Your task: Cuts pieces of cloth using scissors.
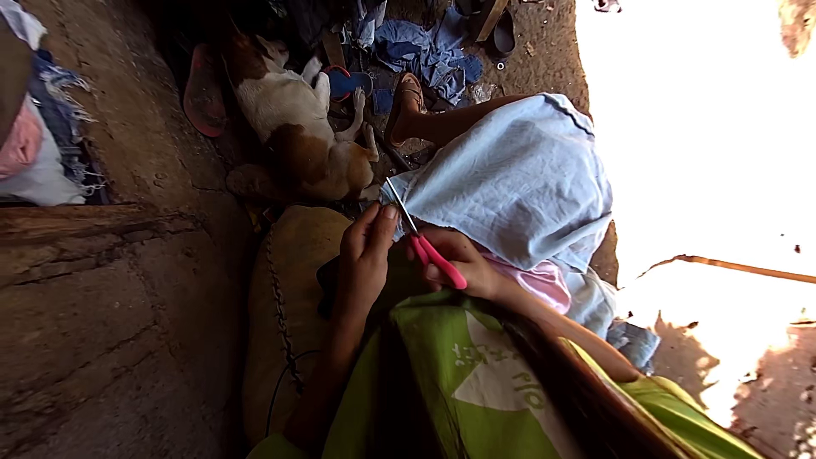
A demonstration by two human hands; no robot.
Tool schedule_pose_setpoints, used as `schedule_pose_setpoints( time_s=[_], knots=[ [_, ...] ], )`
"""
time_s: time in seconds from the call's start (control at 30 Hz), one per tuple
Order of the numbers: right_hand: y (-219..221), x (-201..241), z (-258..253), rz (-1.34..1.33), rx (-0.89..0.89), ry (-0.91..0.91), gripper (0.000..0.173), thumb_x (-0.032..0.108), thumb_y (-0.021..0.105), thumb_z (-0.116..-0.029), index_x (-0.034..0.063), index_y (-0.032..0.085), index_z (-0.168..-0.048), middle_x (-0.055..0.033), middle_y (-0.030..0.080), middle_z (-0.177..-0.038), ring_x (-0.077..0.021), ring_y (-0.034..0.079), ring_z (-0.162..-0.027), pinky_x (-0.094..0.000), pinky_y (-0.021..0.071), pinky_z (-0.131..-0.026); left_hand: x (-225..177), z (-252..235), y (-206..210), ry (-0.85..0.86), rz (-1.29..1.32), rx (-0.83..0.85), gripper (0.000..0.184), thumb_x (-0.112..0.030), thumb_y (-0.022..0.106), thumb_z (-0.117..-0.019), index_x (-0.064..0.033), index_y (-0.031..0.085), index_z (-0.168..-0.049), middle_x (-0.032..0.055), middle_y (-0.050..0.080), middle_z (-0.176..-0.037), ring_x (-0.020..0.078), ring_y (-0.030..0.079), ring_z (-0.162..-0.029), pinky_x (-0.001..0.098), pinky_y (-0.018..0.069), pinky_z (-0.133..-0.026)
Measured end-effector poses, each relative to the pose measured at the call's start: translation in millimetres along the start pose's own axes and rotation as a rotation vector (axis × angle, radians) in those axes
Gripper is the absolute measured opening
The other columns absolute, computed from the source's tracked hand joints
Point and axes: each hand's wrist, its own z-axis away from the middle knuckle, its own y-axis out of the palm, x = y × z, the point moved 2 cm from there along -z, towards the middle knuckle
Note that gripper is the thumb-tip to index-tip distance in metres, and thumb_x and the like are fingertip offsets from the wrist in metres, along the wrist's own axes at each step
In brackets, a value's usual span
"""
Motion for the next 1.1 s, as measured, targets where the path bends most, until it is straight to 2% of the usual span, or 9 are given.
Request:
schedule_pose_setpoints(
  time_s=[0.2, 0.27, 0.4, 0.5, 0.63, 0.77, 0.87, 0.97, 1.1],
  knots=[
    [-6, -8, 7, 0.113, 0.016, -0.037, 0.026, 0.028, 0.061, -0.1009, 0.0043, 0.06, -0.111, 0.0155, 0.061, -0.084, 0.0124, 0.053, -0.066, -0.0086, 0.0457, -0.058, 0, -2, -2, -0.108, 0.185, 0.024, 0.032, -0.012, 0.041, -0.1058, -0.0223, 0.06, -0.082, -0.0151, 0.053, -0.068, -0.0062, 0.05, -0.062, 0.0115, 0.0446, -0.061],
    [-4, -6, 5, 0.073, 0.049, 0.013, 0.029, 0.033, 0.062, -0.1006, 0.0066, 0.06, -0.112, 0.017, 0.062, -0.082, 0.0116, 0.054, -0.066, -0.0096, 0.0471, -0.059, -1, -2, -5, -0.132, 0.168, 0.02, 0.032, -0.011, 0.041, -0.1051, -0.0216, 0.062, -0.083, -0.015, 0.055, -0.069, -0.0063, 0.051, -0.062, 0.0116, 0.0452, -0.061],
    [-3, -1, -3, -0.031, 0.098, 0.061, 0.05, 0.061, 0.063, -0.0931, 0.0125, 0.06, -0.106, 0.0173, 0.06, -0.075, 0.0085, 0.056, -0.063, -0.0113, 0.047, -0.057, -1, 1, -7, -0.167, 0.159, 0.08, 0.033, -0.01, 0.041, -0.1041, -0.0214, 0.062, -0.08, -0.015, 0.056, -0.067, -0.0061, 0.053, -0.061, 0.0123, 0.0477, -0.062],
    [-4, -4, -3, -0.092, 0.099, 0.029, 0.037, 0.051, 0.065, -0.0958, 0.0144, 0.061, -0.101, 0.0179, 0.059, -0.077, 0.0102, 0.053, -0.06, -0.0095, 0.0443, -0.053, -3, 1, -8, -0.198, 0.17, 0.069, 0.034, -0.01, 0.042, -0.104, -0.0223, 0.062, -0.08, -0.0154, 0.055, -0.067, -0.0062, 0.052, -0.062, 0.0124, 0.0467, -0.062],
    [-9, -5, 5, -0.092, 0.095, 0.028, 0.026, 0.038, 0.065, -0.0988, 0.013, 0.065, -0.103, 0.0195, 0.059, -0.078, 0.0133, 0.048, -0.059, -0.0068, 0.0395, -0.05, -7, -2, -14, -0.234, 0.174, 0.069, 0.035, -0.01, 0.041, -0.1033, -0.0224, 0.06, -0.077, -0.0148, 0.054, -0.065, -0.0053, 0.051, -0.06, 0.0119, 0.0458, -0.061],
    [-7, -5, 0, -0.107, 0.154, 0.12, 0.034, 0.044, 0.064, -0.0981, 0.0124, 0.062, -0.109, 0.0193, 0.06, -0.076, 0.0097, 0.054, -0.061, -0.0106, 0.0457, -0.055, -7, -1, -19, -0.276, 0.141, 0.063, 0.036, -0.009, 0.041, -0.1037, -0.0219, 0.059, -0.075, -0.0146, 0.052, -0.064, -0.0054, 0.049, -0.059, 0.0115, 0.0441, -0.059],
    [-7, -1, -6, -0.068, 0.14, 0.157, 0.047, 0.057, 0.067, -0.0922, 0.0125, 0.061, -0.106, 0.0197, 0.06, -0.074, 0.0095, 0.055, -0.061, -0.0109, 0.0468, -0.056, -8, 2, -14, -0.301, 0.131, 0.078, 0.035, -0.007, 0.04, -0.1025, -0.0199, 0.059, -0.076, -0.0138, 0.055, -0.064, -0.0051, 0.054, -0.061, 0.0133, 0.0486, -0.063],
    [-11, -2, -4, -0.04, 0.072, 0.141, 0.028, 0.04, 0.068, -0.0945, 0.013, 0.064, -0.101, 0.0199, 0.06, -0.074, 0.0115, 0.051, -0.057, -0.0089, 0.0427, -0.05, -9, -1, -14, -0.305, 0.15, 0.057, 0.036, -0.006, 0.04, -0.1032, -0.0198, 0.058, -0.075, -0.0133, 0.053, -0.065, -0.0044, 0.051, -0.06, 0.0129, 0.0468, -0.062],
    [-16, 1, 5, 0.13, 0.05, 0.135, 0.024, 0.024, 0.059, -0.0992, 0.0034, 0.059, -0.111, 0.0132, 0.061, -0.082, 0.0085, 0.054, -0.064, -0.0122, 0.0472, -0.058, -9, -8, -8, -0.279, 0.022, 0.043, 0.033, -0.009, 0.044, -0.1044, -0.0163, 0.059, -0.076, -0.0117, 0.05, -0.063, -0.0041, 0.046, -0.057, 0.0123, 0.0408, -0.057]
  ],
)
